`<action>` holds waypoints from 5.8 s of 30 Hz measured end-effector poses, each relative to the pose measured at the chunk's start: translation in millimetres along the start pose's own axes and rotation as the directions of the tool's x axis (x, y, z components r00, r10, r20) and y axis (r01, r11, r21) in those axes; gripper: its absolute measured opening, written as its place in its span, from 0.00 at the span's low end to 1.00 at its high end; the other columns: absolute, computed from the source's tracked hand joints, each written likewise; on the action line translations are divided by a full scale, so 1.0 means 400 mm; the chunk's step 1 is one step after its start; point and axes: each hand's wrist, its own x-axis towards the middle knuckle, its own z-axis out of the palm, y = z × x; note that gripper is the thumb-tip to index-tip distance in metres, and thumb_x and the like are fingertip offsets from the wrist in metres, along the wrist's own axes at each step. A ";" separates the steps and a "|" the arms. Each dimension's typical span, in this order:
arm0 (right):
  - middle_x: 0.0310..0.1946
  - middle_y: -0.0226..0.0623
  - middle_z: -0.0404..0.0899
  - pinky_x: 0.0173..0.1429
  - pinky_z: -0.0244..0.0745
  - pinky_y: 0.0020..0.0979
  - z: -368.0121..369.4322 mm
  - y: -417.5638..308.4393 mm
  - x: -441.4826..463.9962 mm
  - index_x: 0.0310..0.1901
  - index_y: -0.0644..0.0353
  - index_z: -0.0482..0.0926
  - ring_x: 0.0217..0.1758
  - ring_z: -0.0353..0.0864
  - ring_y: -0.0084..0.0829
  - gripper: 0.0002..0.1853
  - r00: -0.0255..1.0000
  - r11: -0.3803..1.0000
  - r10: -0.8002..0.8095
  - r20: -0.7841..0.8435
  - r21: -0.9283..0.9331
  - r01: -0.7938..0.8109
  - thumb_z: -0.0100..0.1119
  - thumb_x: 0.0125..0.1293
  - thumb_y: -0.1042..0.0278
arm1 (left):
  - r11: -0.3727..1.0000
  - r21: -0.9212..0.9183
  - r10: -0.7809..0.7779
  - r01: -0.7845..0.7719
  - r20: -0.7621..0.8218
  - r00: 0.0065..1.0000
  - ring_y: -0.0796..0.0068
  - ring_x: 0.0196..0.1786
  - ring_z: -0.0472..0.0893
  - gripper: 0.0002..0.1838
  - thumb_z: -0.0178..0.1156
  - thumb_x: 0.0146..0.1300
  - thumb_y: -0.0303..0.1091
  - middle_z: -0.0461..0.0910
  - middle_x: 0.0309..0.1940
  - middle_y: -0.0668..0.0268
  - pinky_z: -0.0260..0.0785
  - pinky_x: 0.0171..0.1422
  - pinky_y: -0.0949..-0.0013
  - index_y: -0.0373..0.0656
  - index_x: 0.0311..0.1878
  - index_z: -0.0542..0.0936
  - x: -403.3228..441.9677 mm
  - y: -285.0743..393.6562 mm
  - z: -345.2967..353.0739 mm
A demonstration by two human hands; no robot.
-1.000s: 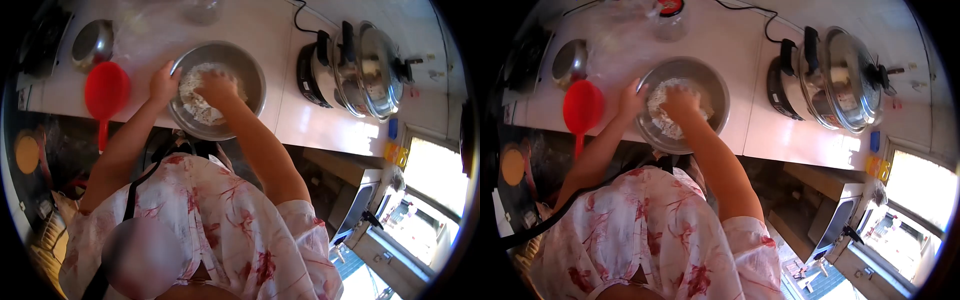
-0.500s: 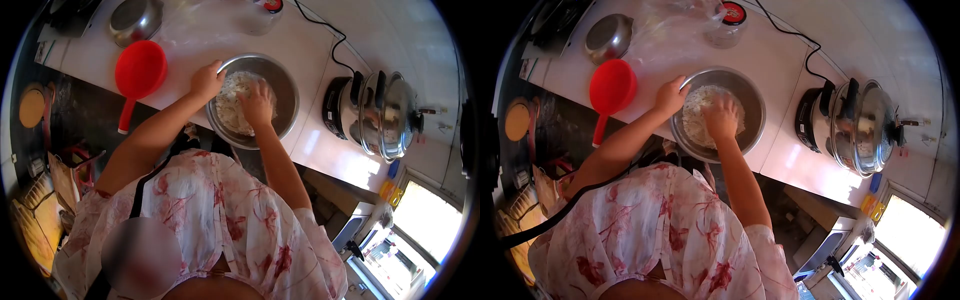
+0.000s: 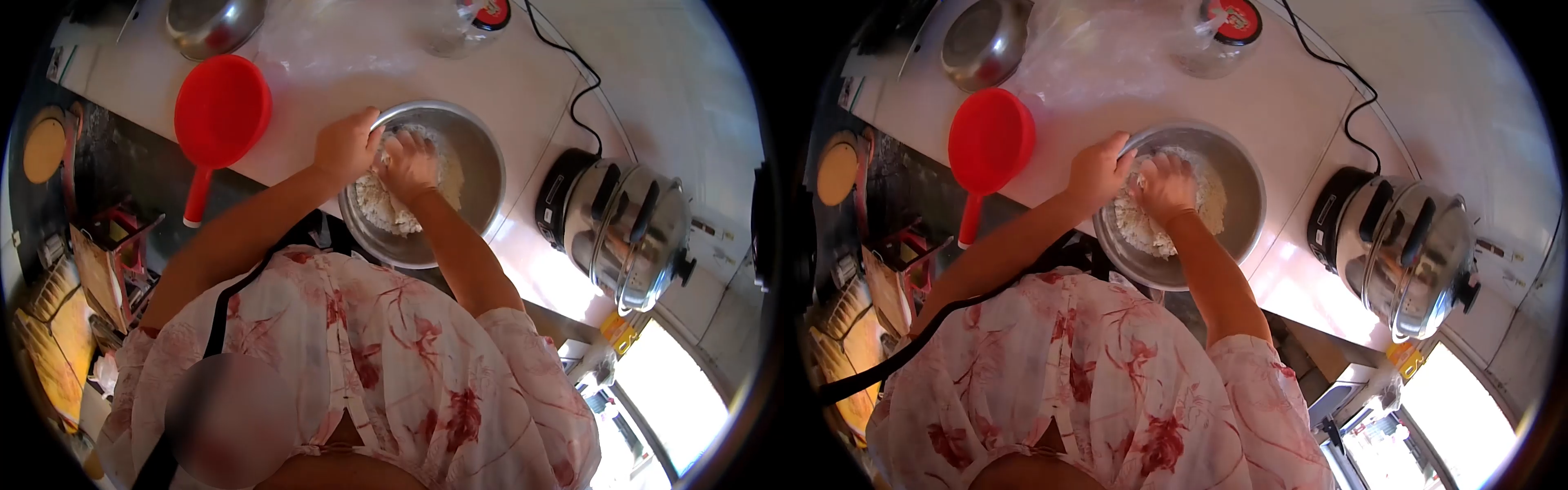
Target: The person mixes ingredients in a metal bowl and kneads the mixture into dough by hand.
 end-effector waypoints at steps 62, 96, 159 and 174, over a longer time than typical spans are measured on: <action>0.47 0.36 0.72 0.61 0.61 0.48 -0.022 -0.081 -0.093 0.38 0.52 0.78 0.55 0.69 0.38 0.19 0.976 0.962 0.203 0.072 -0.203 -0.185 0.63 0.50 0.47 | 0.998 -0.019 0.067 -0.067 -0.013 0.998 0.50 0.31 0.78 0.07 0.58 0.60 0.35 0.78 0.25 0.57 0.68 0.34 0.53 0.44 0.38 0.74 0.020 0.005 0.003; 0.35 0.38 0.71 0.47 0.71 0.45 -0.035 -0.062 -0.107 0.27 0.55 0.76 0.42 0.73 0.44 0.10 0.998 0.983 0.048 -0.051 -0.175 -0.056 0.61 0.52 0.57 | 0.997 0.054 0.054 -0.052 -0.026 0.998 0.50 0.30 0.79 0.08 0.58 0.61 0.36 0.78 0.24 0.56 0.69 0.33 0.51 0.44 0.37 0.73 0.032 0.001 0.004; 0.56 0.45 0.72 0.63 0.63 0.46 -0.107 0.005 -0.095 0.59 0.52 0.70 0.63 0.68 0.45 0.35 0.991 0.970 0.112 -0.078 -0.207 -0.126 0.66 0.51 0.45 | 0.987 0.156 -0.037 0.036 0.004 0.999 0.51 0.31 0.80 0.08 0.57 0.62 0.37 0.80 0.25 0.56 0.70 0.35 0.51 0.44 0.39 0.73 0.047 0.006 0.006; 0.47 0.50 0.78 0.62 0.67 0.41 -0.107 0.105 -0.022 0.58 0.62 0.68 0.56 0.75 0.50 0.37 0.904 0.907 0.421 -0.069 0.051 -0.419 0.68 0.50 0.50 | 0.986 0.151 0.063 -0.068 0.033 0.997 0.49 0.29 0.78 0.09 0.57 0.61 0.38 0.77 0.22 0.56 0.68 0.33 0.51 0.44 0.37 0.72 0.042 0.013 0.013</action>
